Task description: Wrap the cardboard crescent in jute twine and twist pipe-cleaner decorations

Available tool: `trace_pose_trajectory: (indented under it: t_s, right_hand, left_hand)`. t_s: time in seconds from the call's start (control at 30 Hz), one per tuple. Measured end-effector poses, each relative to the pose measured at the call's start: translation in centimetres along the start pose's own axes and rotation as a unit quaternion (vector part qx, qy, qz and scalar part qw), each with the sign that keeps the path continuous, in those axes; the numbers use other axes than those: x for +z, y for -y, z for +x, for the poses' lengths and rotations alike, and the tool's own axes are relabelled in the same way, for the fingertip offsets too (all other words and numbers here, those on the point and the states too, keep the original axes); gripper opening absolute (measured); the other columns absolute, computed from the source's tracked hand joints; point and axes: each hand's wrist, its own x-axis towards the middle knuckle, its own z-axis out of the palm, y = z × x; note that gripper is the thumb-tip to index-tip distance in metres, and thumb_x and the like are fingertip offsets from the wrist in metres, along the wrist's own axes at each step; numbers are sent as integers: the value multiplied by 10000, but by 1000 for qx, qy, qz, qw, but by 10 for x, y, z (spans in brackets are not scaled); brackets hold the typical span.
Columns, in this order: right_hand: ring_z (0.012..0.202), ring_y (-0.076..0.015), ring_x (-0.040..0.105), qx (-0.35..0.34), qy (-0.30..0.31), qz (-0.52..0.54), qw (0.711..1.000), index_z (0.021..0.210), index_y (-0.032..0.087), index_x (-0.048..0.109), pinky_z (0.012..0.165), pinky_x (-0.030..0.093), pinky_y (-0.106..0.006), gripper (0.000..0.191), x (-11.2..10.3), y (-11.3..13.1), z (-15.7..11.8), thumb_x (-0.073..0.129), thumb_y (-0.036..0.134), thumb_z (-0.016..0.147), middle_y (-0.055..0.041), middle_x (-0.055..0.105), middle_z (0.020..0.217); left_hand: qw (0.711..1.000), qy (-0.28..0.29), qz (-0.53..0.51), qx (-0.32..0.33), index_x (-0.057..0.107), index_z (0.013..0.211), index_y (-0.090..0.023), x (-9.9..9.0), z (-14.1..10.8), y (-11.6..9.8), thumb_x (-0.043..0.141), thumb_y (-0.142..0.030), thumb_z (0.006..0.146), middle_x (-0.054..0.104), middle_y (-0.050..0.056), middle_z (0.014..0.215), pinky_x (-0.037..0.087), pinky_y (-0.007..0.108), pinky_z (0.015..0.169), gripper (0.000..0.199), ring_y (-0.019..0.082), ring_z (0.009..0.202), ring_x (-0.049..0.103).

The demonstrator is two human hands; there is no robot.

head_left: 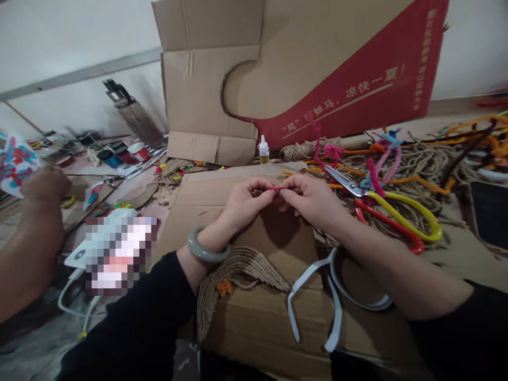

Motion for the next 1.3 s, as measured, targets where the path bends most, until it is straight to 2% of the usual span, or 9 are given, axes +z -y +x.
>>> trace_pose_trajectory:
  t_s: [0.13,0.27,0.37,0.5,0.63,0.87,1.07,1.2,1.3]
  right_hand:
    - [487,-106,555,-9,0,-35,999,745,161,587,479,393,-212,91,-2,-2,1,499,137,756,22,591,538]
    - [631,-127,561,-115,-55,-110,986,702,170,626,607,413,-247,96,-4,-7,3,540,132,721,5,617,642]
    - [684,-136,560,-174,-55,-156,971,701,177,632,653,416,-257,98,-8,-10,4,549,137,735,-8,623,694]
    - [700,-138,574,-256,-26,-205,944,819,173,648,647,426,-250,110,-13,-11,3,544,155,791,-34,653,783]
    - [801,-151,626,-324,-34,-250,912,925,174,646,706,449,-253,157,-15,-15,1,517,149,838,-54,697,883]
    - [813,-152,662,-350,-32,-312,883,945,196,669,701,467,-249,180,-16,-20,-1,502,208,879,-40,727,883]
    - [818,-137,638,-393,-5,-377,839,985,207,655,668,434,-241,198,-21,-18,-4,484,183,889,-31,714,953]
    - [700,-132,590,-403,7,-425,811,930,194,659,613,386,-254,191,-22,-17,-4,473,180,890,-24,686,804]
    - [683,-134,563,-408,11,-445,797,932,187,658,603,354,-260,208,-22,-16,-4,452,188,901,-27,664,759]
  left_hand:
    - [999,30,12,-13,631,758,-141,1,-2,-1,645,-277,722,625,13,724,422,225,615,141,86,646,532]
    - [999,37,26,-27,604,741,-150,1,-4,-5,633,-251,737,594,-11,667,404,207,577,105,71,602,509]
    - [998,48,5,-44,574,744,-151,0,-4,-8,635,-248,739,589,-13,657,414,199,562,116,67,584,521]
    - [994,69,-48,-70,556,752,-145,-4,-2,-11,672,-268,718,602,-10,670,445,210,575,173,67,570,544]
    - [986,108,-62,-113,571,743,-140,-10,1,-15,682,-257,716,592,-16,614,427,204,551,163,58,526,522]
    - [977,154,-57,-135,592,758,-141,-15,1,-12,686,-277,709,620,0,631,408,198,541,173,66,549,544]
    - [976,159,-33,-145,614,733,-144,-16,2,-7,679,-259,702,611,3,615,382,197,512,135,66,531,525]
    - [972,170,-21,-158,622,729,-143,-18,4,-7,691,-276,686,611,4,615,371,193,496,156,62,520,516]
    - [970,178,-14,-165,614,714,-139,-18,4,-9,700,-275,667,607,-1,605,368,189,481,168,58,504,509]
